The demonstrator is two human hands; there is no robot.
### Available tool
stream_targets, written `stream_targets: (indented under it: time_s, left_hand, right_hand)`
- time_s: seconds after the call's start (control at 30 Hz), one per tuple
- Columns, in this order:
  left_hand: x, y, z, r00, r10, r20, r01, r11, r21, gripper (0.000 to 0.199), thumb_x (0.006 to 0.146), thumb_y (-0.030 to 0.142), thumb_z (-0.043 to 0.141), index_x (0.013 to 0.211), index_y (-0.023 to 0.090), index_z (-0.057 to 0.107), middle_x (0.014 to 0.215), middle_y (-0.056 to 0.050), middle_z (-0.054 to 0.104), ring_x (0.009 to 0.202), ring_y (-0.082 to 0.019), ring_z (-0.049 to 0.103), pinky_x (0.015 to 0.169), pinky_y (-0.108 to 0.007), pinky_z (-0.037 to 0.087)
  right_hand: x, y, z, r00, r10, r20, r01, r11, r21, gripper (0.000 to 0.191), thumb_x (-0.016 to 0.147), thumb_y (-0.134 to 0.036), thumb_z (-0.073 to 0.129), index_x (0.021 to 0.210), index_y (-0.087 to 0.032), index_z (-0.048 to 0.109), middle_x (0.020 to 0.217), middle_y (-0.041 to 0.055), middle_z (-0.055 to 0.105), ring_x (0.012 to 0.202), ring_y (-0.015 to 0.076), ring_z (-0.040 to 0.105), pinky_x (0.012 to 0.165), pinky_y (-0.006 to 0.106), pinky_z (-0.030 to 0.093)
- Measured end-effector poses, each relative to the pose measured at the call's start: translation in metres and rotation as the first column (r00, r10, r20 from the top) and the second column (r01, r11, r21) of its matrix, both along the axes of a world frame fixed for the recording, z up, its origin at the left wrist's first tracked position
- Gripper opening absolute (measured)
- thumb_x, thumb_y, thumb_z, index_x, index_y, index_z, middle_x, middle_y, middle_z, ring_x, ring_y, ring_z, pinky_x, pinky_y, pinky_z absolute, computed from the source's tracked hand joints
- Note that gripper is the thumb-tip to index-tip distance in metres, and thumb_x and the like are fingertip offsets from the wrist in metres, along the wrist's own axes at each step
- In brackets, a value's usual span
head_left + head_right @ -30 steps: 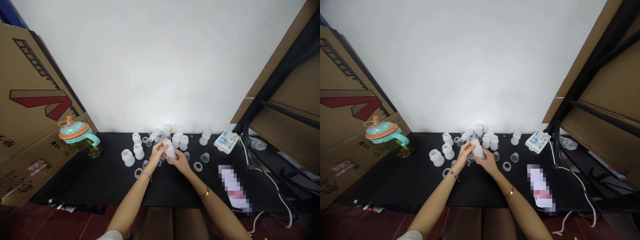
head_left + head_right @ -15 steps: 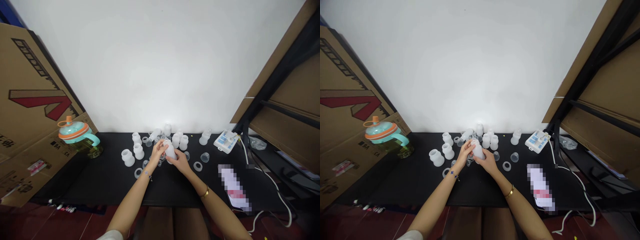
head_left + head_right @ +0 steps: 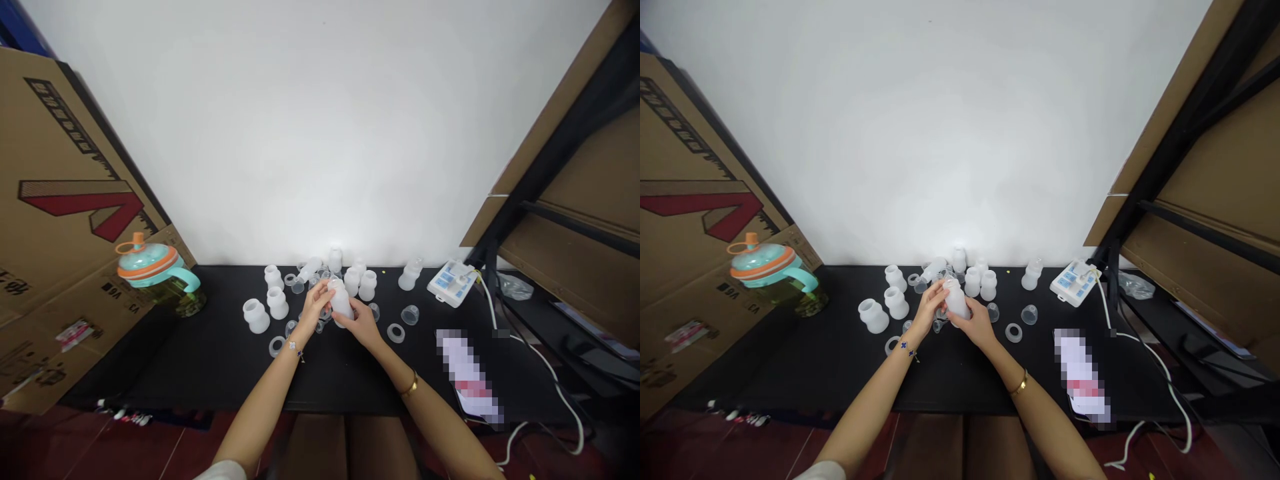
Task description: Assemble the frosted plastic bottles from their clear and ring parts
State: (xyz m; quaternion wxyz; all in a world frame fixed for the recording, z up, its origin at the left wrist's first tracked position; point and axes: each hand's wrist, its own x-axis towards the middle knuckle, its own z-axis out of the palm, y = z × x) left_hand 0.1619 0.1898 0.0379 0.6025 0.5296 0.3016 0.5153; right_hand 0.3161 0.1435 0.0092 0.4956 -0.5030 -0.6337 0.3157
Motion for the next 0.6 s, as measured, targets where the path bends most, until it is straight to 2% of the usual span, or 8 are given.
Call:
stream_targets:
  time_s: [0.2,0.37,0.6]
  left_hand:
    - [-0.0001,0.0005,-0.0016,1.000,0.001,-0.015,-0.001,0.999,0.032,0.046,0.082,0.048,0.070,0.113,0.014,0.069,0.074,0.001,0.058,0.051,-0.006,0.044,0.046,-0.019,0.037]
    - [0.0015,0.0012,-0.0034,0.999,0.030,-0.026,-0.030,0.999,0.021,0.050,0.077,0.051,0.075,0.109,0.013,0.069,0.073,0.001,0.059,0.050,-0.005,0.043,0.045,-0.019,0.036]
    - [0.0027,-0.0013,0.0008,0.998,0.063,0.013,-0.063,0.998,-0.008,0.050,0.074,0.047,0.079,0.108,0.016,0.060,0.079,0.000,0.064,0.048,-0.005,0.045,0.044,-0.019,0.038]
  right_hand:
    - [-0.0001,-0.0006,0.0023,1.000,0.003,-0.004,-0.003,1.000,0.004,0.036,0.081,-0.048,0.074,0.101,-0.018,0.074,0.088,0.0036,0.068,0.078,0.0200,0.058,0.061,0.026,0.045]
    - [-0.0013,-0.0013,0.0046,1.000,0.012,0.000,-0.012,1.000,0.010,0.037,0.080,-0.046,0.075,0.105,-0.019,0.074,0.091,0.0040,0.070,0.080,0.0209,0.060,0.064,0.027,0.046]
    - [-0.0018,-0.0015,0.0058,1.000,0.009,0.021,-0.009,1.000,0.021,0.038,0.081,-0.046,0.075,0.106,-0.018,0.074,0.092,0.0039,0.070,0.080,0.0207,0.060,0.065,0.027,0.045]
